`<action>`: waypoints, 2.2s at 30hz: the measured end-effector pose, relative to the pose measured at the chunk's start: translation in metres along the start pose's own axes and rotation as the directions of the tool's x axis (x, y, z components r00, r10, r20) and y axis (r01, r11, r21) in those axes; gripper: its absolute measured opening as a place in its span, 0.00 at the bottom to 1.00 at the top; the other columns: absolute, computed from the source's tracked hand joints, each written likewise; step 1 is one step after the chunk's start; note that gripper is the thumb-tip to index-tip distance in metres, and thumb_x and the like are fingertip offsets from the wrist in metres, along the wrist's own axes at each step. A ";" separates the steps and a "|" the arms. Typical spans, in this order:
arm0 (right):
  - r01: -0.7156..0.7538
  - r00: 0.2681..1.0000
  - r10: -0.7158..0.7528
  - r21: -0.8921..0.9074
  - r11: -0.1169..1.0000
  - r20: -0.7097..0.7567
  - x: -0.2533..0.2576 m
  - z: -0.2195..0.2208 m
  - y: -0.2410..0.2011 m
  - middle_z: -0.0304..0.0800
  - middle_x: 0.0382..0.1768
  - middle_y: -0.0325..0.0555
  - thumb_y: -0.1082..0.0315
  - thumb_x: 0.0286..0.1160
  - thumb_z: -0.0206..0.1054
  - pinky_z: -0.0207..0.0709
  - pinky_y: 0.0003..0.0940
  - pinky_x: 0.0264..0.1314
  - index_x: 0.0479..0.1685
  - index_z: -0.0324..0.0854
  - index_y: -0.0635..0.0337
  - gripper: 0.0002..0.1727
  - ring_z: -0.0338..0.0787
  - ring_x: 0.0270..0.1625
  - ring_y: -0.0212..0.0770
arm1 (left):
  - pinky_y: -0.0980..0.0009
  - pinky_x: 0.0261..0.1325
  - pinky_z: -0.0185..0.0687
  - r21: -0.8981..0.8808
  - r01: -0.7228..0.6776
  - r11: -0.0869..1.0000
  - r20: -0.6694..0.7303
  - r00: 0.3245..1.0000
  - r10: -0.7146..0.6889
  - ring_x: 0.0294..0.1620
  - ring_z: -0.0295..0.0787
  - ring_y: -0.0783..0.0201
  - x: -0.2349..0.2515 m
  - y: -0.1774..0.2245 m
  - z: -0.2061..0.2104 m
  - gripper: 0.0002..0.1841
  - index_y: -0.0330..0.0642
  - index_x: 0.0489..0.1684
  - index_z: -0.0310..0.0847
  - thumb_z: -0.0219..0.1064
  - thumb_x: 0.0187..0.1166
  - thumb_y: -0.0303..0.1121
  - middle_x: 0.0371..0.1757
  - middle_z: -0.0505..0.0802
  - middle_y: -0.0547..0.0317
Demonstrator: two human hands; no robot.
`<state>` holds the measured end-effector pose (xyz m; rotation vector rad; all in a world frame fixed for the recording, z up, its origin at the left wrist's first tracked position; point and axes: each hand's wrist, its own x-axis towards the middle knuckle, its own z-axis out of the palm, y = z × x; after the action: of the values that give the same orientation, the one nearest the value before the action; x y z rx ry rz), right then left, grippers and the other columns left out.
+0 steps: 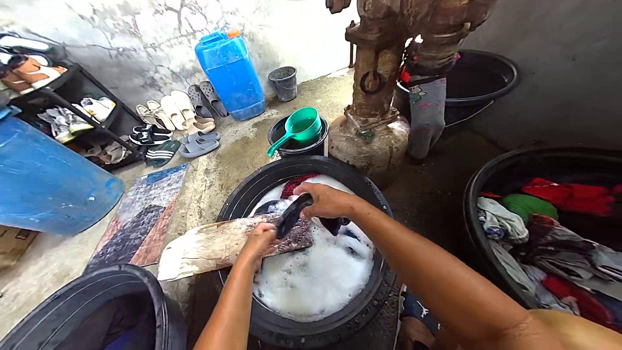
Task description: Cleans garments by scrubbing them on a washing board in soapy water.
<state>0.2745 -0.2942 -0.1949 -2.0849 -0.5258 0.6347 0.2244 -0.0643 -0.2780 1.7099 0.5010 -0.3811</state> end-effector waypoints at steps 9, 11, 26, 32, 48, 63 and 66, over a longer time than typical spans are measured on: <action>0.305 0.930 -0.364 -0.452 0.838 -0.048 -0.009 0.016 -0.050 0.90 0.58 0.62 0.60 0.79 0.73 0.74 0.59 0.72 0.69 0.82 0.65 0.24 0.85 0.68 0.61 | 0.72 0.53 0.89 -0.266 -0.378 0.887 0.357 0.816 0.455 0.43 0.92 0.73 -0.051 0.038 0.046 0.15 0.43 0.46 0.88 0.75 0.62 0.18 0.40 0.96 0.66; 0.367 0.874 -0.469 -0.457 0.810 -0.130 -0.004 0.018 -0.044 0.89 0.47 0.63 0.60 0.76 0.74 0.76 0.55 0.66 0.48 0.87 0.69 0.17 0.85 0.61 0.62 | 0.71 0.54 0.89 -0.293 -0.379 0.878 0.322 0.826 0.463 0.44 0.92 0.72 -0.056 0.043 0.053 0.18 0.43 0.48 0.86 0.75 0.62 0.15 0.41 0.95 0.64; 0.365 0.907 -0.115 0.618 0.696 -0.406 -0.002 0.048 -0.043 0.76 0.26 0.34 0.74 0.88 0.54 0.70 0.18 0.25 0.59 0.78 0.67 0.11 0.72 0.21 0.22 | 0.77 0.39 0.87 -0.424 -0.375 0.824 0.144 0.871 0.470 0.31 0.88 0.77 -0.051 0.014 0.074 0.14 0.47 0.40 0.84 0.73 0.63 0.16 0.31 0.92 0.71; 0.366 0.876 -0.047 0.600 0.711 -0.480 0.000 0.056 -0.044 0.68 0.20 0.33 0.70 0.90 0.55 0.63 0.21 0.17 0.49 0.77 0.63 0.08 0.64 0.15 0.25 | 0.60 0.47 0.81 0.157 -0.507 0.848 0.016 0.859 0.511 0.39 0.84 0.63 -0.052 0.025 0.088 0.11 0.32 0.52 0.81 0.69 0.75 0.25 0.38 0.87 0.50; 0.330 0.799 -0.249 0.053 0.943 -0.547 0.003 0.055 -0.045 0.78 0.27 0.46 0.67 0.89 0.56 0.72 0.40 0.38 0.40 0.80 0.66 0.13 0.79 0.32 0.40 | 0.55 0.83 0.61 0.626 -0.356 0.694 0.074 0.913 0.402 0.79 0.74 0.44 -0.073 0.044 0.096 0.20 0.20 0.68 0.76 0.66 0.81 0.23 0.70 0.83 0.29; 0.782 0.468 -0.767 -0.199 0.590 -0.439 -0.011 0.078 -0.041 0.87 0.23 0.50 0.72 0.74 0.68 0.79 0.40 0.27 0.30 0.84 0.69 0.08 0.87 0.25 0.42 | 0.71 0.39 0.83 -0.904 -0.116 0.412 0.067 0.912 0.404 0.36 0.87 0.71 -0.057 0.017 0.072 0.31 0.50 0.39 0.80 0.30 0.90 0.55 0.32 0.89 0.64; 0.777 0.445 -0.574 -0.023 0.629 -0.688 -0.020 0.088 -0.038 0.88 0.28 0.50 0.75 0.74 0.66 0.80 0.30 0.35 0.34 0.84 0.73 0.08 0.85 0.29 0.35 | 0.77 0.47 0.85 -0.882 -0.248 0.401 -0.084 0.920 0.383 0.41 0.87 0.74 -0.054 0.042 0.070 0.19 0.42 0.45 0.77 0.38 0.94 0.37 0.36 0.88 0.64</action>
<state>0.1998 -0.2306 -0.2015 -1.4381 -0.7440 -0.4838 0.2024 -0.1459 -0.2289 0.6823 0.1750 0.0831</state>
